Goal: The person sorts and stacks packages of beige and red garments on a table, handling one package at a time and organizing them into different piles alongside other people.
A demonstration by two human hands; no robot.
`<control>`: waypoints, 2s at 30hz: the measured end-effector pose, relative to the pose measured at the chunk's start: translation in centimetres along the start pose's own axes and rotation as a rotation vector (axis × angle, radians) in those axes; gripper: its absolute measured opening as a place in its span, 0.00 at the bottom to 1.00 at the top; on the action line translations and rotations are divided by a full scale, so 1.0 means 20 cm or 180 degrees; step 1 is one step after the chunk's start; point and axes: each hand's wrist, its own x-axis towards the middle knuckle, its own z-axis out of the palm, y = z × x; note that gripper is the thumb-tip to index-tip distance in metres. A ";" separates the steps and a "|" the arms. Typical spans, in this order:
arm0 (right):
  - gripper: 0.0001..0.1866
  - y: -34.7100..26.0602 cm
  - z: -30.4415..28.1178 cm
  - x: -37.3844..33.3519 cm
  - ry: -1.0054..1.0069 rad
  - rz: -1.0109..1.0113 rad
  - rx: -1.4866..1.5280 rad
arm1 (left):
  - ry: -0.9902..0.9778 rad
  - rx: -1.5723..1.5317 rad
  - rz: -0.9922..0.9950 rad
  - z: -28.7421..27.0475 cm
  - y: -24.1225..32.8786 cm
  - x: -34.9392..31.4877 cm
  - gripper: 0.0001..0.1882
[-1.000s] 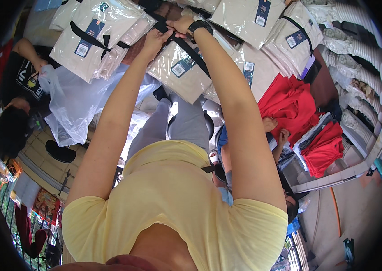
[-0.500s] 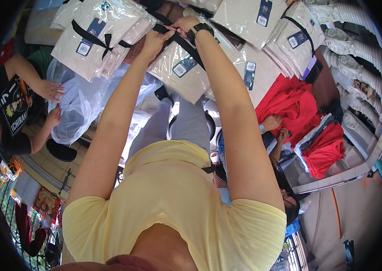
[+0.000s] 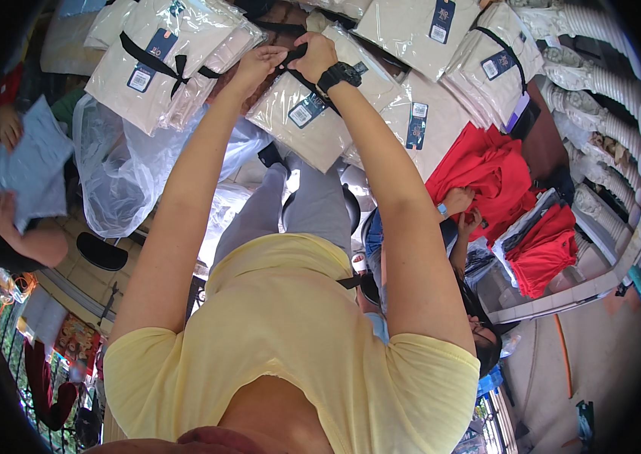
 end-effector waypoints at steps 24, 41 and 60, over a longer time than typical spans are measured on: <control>0.08 -0.04 -0.03 -0.13 0.0007 0.0189 -0.0349 | -0.0600 0.0241 -0.0412 -0.07 0.02 -0.04 0.05; 0.11 -0.04 -0.06 -0.05 -0.0404 0.1026 0.2217 | 0.0030 -0.1535 -0.0528 -0.06 -0.09 -0.02 0.09; 0.08 -0.09 0.17 -0.19 0.0516 0.0089 -0.0128 | 0.0655 0.2000 0.0988 -0.08 -0.10 -0.06 0.09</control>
